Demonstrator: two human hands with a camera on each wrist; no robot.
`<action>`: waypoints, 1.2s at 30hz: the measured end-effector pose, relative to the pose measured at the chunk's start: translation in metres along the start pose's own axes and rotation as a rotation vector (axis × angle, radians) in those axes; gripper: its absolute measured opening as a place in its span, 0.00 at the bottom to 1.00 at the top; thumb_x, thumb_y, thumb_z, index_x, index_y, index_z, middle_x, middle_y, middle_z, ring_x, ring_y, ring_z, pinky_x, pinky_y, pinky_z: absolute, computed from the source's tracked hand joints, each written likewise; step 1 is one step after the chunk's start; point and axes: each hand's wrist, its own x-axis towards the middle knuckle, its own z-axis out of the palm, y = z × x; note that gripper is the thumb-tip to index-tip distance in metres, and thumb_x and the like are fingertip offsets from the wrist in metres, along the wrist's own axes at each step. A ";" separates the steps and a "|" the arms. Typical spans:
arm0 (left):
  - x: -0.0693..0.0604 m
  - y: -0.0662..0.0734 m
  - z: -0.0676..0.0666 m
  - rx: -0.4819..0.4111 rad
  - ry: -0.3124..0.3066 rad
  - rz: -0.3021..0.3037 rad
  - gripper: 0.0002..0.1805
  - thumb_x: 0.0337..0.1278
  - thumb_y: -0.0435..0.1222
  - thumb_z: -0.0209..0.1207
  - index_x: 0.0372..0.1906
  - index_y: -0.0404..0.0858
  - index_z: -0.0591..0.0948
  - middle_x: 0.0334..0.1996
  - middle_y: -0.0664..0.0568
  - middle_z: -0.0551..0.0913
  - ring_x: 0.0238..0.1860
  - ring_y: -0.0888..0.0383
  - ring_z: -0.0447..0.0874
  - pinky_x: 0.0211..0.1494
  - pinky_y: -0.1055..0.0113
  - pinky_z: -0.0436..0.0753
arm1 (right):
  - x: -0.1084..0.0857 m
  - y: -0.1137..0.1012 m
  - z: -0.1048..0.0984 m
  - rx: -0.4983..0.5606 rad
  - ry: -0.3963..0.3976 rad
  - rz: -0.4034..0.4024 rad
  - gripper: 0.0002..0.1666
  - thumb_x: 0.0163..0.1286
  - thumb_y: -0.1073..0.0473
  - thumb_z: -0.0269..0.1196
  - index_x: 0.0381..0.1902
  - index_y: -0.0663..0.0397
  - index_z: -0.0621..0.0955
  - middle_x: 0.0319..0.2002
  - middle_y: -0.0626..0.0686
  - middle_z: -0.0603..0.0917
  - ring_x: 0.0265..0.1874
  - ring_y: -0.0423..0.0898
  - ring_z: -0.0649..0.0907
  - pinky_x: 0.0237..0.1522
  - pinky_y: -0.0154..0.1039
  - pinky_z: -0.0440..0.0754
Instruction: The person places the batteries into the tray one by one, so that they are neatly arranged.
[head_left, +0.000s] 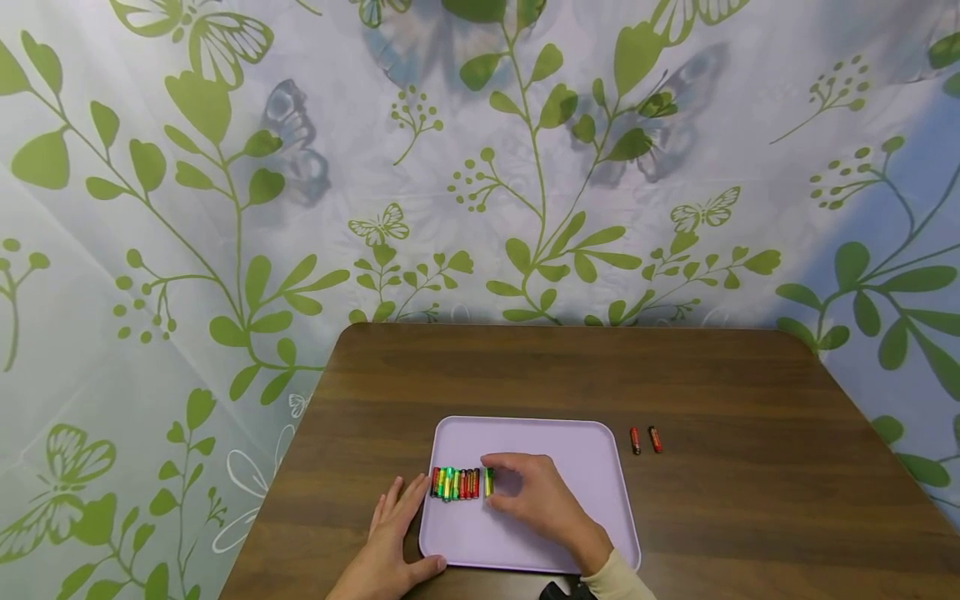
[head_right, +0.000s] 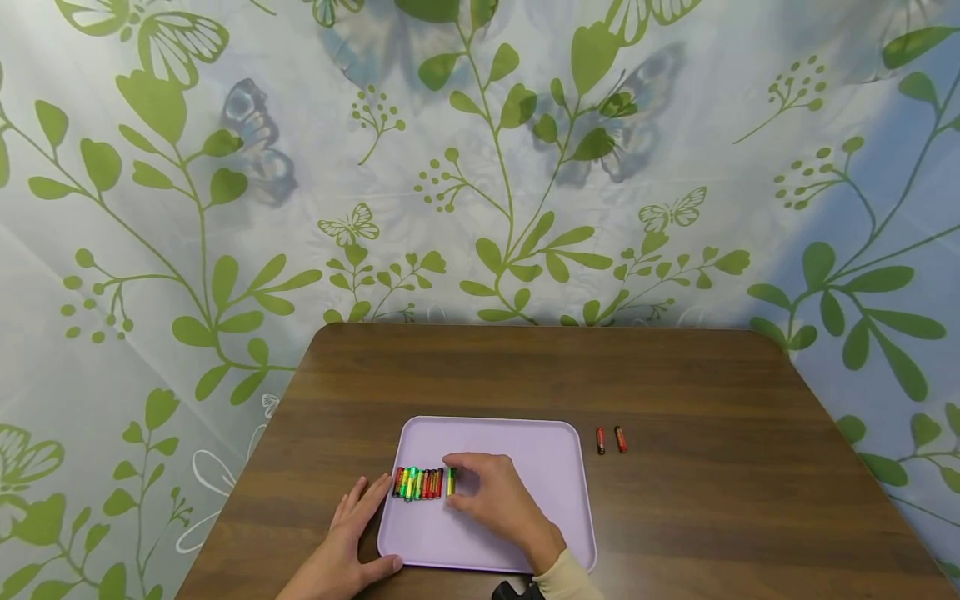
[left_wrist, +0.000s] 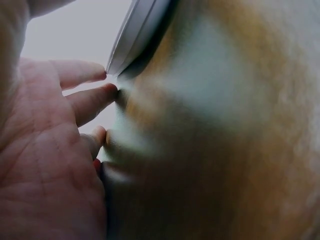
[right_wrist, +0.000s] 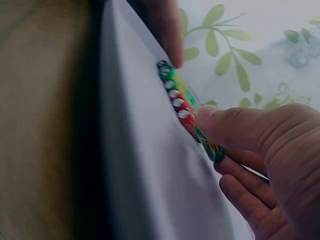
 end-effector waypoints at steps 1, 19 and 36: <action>0.000 0.000 0.000 -0.002 0.000 -0.001 0.60 0.45 0.40 0.84 0.86 0.46 0.66 0.87 0.40 0.62 0.88 0.26 0.37 0.72 0.88 0.21 | 0.000 0.000 0.002 -0.002 -0.004 -0.001 0.31 0.55 0.67 0.83 0.59 0.55 0.91 0.56 0.48 0.94 0.58 0.46 0.91 0.65 0.46 0.87; 0.002 0.000 -0.002 -0.001 -0.004 0.007 0.60 0.45 0.41 0.83 0.86 0.44 0.65 0.86 0.38 0.62 0.88 0.25 0.37 0.74 0.87 0.20 | 0.003 0.002 0.000 -0.060 0.027 -0.018 0.34 0.55 0.64 0.84 0.62 0.54 0.90 0.57 0.48 0.94 0.56 0.47 0.92 0.62 0.47 0.89; 0.003 0.000 -0.002 0.005 -0.013 0.007 0.61 0.46 0.42 0.83 0.87 0.43 0.65 0.87 0.38 0.61 0.88 0.25 0.37 0.73 0.88 0.19 | -0.010 0.038 -0.106 -0.023 0.089 0.101 0.36 0.58 0.58 0.86 0.65 0.48 0.88 0.59 0.51 0.93 0.55 0.57 0.92 0.63 0.53 0.89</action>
